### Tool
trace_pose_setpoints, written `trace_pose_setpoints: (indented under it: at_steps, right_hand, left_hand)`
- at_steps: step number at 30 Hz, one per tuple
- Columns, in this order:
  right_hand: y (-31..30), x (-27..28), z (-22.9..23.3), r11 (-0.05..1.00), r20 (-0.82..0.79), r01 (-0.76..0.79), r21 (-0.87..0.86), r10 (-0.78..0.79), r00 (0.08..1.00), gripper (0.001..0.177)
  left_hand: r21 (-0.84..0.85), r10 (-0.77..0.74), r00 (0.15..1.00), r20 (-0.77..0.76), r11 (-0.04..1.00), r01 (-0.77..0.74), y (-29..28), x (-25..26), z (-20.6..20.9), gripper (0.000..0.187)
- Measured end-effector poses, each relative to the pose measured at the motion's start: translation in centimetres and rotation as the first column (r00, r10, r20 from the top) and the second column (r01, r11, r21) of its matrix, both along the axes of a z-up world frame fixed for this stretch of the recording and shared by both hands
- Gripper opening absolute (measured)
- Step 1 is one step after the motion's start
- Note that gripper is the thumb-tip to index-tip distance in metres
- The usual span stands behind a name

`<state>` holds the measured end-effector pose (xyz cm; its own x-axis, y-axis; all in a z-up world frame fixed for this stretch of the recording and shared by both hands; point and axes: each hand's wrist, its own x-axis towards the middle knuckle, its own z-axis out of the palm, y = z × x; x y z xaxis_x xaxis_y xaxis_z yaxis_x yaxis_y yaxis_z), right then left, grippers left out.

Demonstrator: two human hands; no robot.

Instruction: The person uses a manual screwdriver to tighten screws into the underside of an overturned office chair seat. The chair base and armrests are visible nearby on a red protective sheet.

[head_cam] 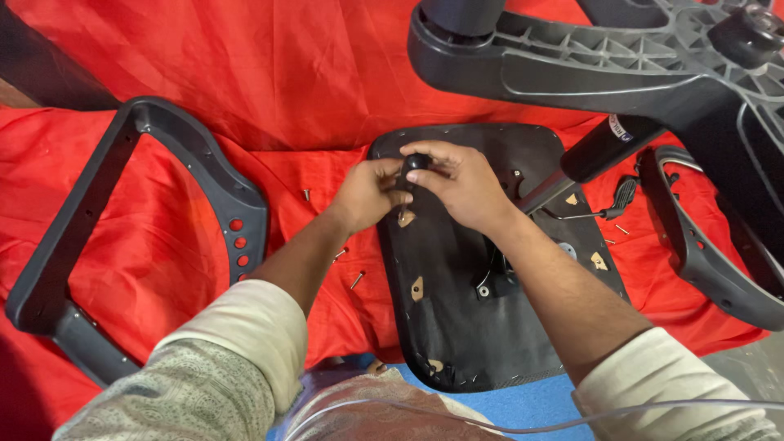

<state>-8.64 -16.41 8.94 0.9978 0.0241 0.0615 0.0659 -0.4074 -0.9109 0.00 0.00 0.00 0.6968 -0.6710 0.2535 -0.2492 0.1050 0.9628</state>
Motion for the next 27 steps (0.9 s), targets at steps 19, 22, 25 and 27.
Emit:
trace_pose_setpoints:
  at_steps: [19,22,25,27]
  right_hand:
    - [-0.5,-1.0,-0.8,0.988,0.087,0.099,-0.119,-0.089,0.992,0.040]
    - [-0.9,-0.8,-0.9,0.991,0.080,0.077,-0.106,-0.068,0.994,0.042]
    - [-0.9,-0.5,-0.7,0.994,0.058,0.062,-0.087,-0.057,0.997,0.044]
    - [-0.9,-0.4,-0.4,0.992,0.040,0.069,-0.110,-0.065,0.997,0.045]
  left_hand:
    - [0.051,-0.045,0.924,-0.379,0.996,0.070,-1.3,-0.3,0.2,0.024]
    - [0.143,0.001,0.949,-0.314,0.989,0.047,-1.7,0.1,-0.8,0.016]
    - [0.147,-0.004,0.947,-0.320,0.988,0.054,-1.7,0.3,-1.2,0.007]
    - [0.120,-0.011,0.944,-0.330,0.991,0.054,-1.7,0.3,-1.2,0.010]
